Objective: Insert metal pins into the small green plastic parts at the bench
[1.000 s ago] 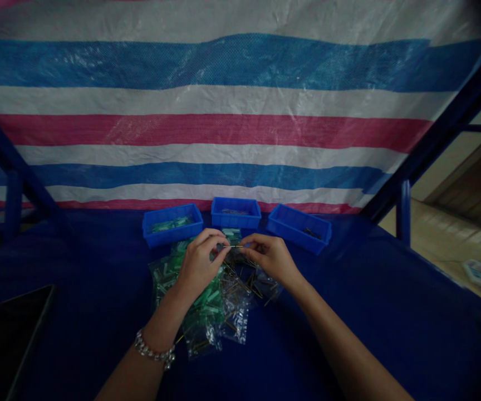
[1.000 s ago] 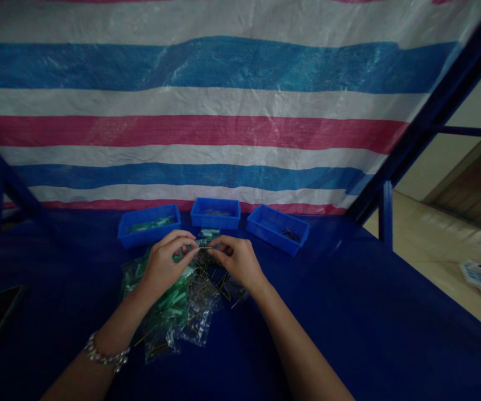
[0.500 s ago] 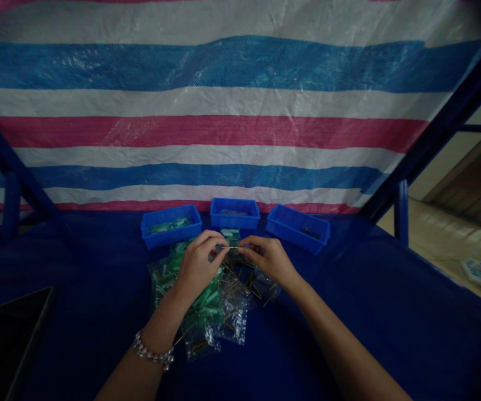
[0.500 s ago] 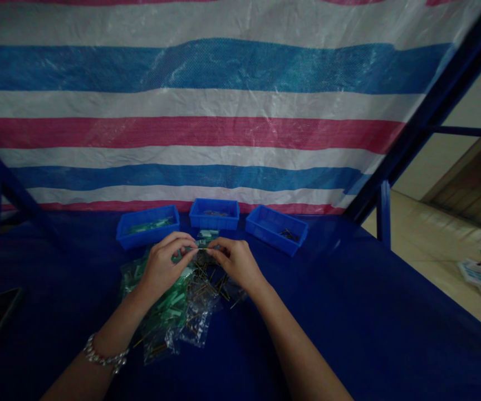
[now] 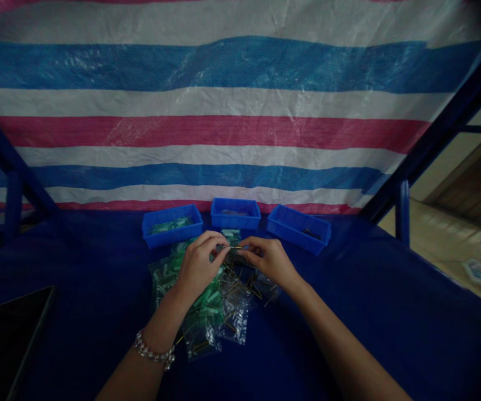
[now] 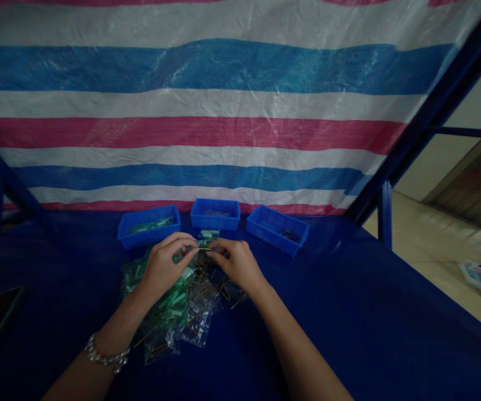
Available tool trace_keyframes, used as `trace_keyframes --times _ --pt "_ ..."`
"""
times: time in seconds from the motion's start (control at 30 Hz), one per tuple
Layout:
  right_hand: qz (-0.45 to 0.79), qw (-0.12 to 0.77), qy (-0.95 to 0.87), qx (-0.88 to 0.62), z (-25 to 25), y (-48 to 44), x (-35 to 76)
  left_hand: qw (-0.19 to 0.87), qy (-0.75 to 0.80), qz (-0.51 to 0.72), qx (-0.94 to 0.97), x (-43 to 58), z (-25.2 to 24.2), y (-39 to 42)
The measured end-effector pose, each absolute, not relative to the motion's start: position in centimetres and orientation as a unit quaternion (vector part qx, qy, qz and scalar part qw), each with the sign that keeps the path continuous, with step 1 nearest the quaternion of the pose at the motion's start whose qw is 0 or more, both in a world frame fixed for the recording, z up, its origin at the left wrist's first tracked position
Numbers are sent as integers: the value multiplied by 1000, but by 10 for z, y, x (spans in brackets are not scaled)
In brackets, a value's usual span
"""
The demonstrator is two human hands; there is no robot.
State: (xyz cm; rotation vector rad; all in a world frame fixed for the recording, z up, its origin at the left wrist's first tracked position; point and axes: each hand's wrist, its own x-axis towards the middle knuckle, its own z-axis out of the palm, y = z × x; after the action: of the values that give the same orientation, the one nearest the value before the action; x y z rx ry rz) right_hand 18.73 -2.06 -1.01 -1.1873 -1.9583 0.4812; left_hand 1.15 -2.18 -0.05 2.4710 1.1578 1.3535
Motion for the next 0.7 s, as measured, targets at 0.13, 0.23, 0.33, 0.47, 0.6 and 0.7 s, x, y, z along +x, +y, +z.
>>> trace_keyframes --times 0.13,0.23,0.33,0.47,0.6,0.7 --pt "186 392 -771 -466 -10 -20 187 46 376 447 810 11 0 -22" --pt "179 387 -774 -469 -10 -20 188 50 377 444 811 12 1 -23" --pt "176 377 -778 -471 -9 -21 188 53 381 439 812 12 1 -22" --pt "194 381 -776 -465 -7 -23 185 54 388 434 811 11 0 -21" --pt "227 406 -749 -471 -7 -19 191 55 412 423 805 11 -2 -20" --pt "178 440 -697 -538 -8 -11 211 56 428 422 797 11 -3 -20"
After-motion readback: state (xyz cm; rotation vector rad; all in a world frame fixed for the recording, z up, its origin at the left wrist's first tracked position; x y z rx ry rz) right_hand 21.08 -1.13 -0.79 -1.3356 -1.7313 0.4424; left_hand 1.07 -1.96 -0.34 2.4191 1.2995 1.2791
